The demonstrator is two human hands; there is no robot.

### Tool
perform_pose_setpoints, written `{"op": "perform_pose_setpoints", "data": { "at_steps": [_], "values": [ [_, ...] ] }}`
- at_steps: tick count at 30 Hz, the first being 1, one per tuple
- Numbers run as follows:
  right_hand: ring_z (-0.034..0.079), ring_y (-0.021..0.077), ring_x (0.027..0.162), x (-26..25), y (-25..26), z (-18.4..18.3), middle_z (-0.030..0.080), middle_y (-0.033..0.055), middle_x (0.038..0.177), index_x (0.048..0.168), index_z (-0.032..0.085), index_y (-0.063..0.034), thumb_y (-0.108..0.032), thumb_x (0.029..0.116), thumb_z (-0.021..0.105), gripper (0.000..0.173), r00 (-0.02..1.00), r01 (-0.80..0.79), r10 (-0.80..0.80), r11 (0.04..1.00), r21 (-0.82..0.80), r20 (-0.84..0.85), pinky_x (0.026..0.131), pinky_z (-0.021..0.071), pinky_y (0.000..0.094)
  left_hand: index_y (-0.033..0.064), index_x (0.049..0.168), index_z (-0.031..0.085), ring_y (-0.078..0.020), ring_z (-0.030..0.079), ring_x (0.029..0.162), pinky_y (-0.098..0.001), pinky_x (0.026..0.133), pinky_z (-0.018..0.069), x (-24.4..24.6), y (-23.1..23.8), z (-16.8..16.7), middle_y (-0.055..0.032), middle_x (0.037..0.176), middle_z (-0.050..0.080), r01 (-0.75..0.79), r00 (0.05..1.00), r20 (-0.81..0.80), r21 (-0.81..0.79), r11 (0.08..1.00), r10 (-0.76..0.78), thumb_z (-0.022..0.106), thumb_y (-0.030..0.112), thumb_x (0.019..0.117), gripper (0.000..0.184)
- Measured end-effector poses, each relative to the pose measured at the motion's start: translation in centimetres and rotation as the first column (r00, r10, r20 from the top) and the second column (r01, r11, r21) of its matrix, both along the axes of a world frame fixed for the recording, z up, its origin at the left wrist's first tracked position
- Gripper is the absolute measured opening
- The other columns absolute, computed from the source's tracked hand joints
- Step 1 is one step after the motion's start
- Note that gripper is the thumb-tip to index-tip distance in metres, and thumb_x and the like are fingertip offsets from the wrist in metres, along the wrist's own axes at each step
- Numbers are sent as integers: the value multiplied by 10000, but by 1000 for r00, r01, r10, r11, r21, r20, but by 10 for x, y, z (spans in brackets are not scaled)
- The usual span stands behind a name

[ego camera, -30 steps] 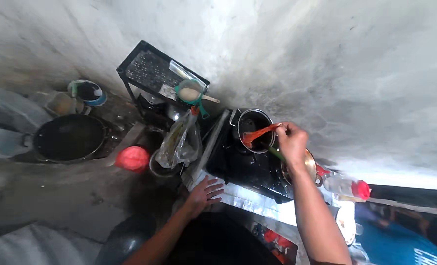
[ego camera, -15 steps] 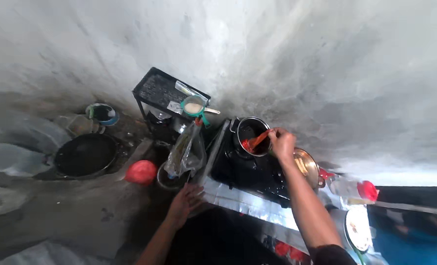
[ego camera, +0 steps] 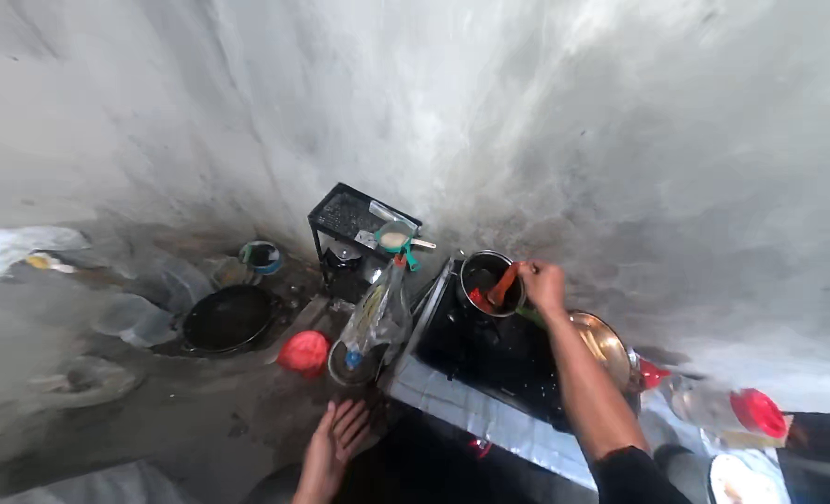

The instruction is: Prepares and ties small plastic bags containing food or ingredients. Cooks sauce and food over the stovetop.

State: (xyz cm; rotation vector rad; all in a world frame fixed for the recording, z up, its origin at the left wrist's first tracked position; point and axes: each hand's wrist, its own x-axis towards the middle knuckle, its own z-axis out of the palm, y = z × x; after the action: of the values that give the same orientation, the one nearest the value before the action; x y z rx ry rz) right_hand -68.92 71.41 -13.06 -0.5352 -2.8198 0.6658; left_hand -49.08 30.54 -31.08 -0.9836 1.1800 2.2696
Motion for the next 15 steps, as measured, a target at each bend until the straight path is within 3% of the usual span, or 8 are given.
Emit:
{"op": "perform_pose_setpoints", "data": {
  "at_steps": [5, 9, 12, 14, 15],
  "values": [
    [713, 368, 879, -5, 10, 13, 738, 180, 925, 1018, 764, -64, -264, 1009, 638, 237, 997, -47, 48, 999, -28, 55, 814, 547, 634, 50, 1452, 486, -290, 688, 1139, -464, 946, 570, 29, -11, -12, -153, 1332, 659, -51, 995, 78, -53, 997, 55, 320, 517, 1101, 607],
    [708, 343, 869, -1, 13, 64, 738, 164, 930, 1039, 762, -61, -266, 1008, 617, 252, 993, -114, 113, 993, -30, -27, 814, 550, 613, 54, 1452, 489, -291, 681, 1157, -467, 953, 569, 42, -21, -16, -151, 1347, 651, -138, 987, 78, -69, 988, 143, 325, 527, 1097, 613],
    [670, 298, 734, 22, 16, 104, 712, 123, 853, 1016, 744, -105, -305, 1032, 596, 249, 973, -164, 162, 986, 4, -165, 674, 529, 581, 55, 1446, 494, -288, 674, 1169, -467, 968, 557, 49, -20, -13, -144, 1357, 646, -191, 974, 107, -73, 979, 198, 336, 524, 1097, 606],
    [652, 296, 712, 24, 18, 104, 695, 126, 826, 1002, 745, -100, -298, 1033, 594, 251, 964, -128, 127, 992, 13, -232, 655, 515, 571, 51, 1442, 498, -286, 673, 1173, -463, 970, 560, 52, -17, -15, -146, 1351, 649, -194, 975, 99, -64, 979, 200, 331, 514, 1100, 600],
    [668, 310, 755, 18, 18, 91, 704, 146, 856, 1018, 745, -78, -285, 1032, 591, 258, 964, -103, 104, 995, 15, -245, 701, 530, 574, 47, 1436, 505, -286, 676, 1169, -461, 967, 563, 51, -14, -16, -147, 1341, 654, -197, 975, 96, -63, 978, 202, 334, 508, 1102, 595]
  ]
}}
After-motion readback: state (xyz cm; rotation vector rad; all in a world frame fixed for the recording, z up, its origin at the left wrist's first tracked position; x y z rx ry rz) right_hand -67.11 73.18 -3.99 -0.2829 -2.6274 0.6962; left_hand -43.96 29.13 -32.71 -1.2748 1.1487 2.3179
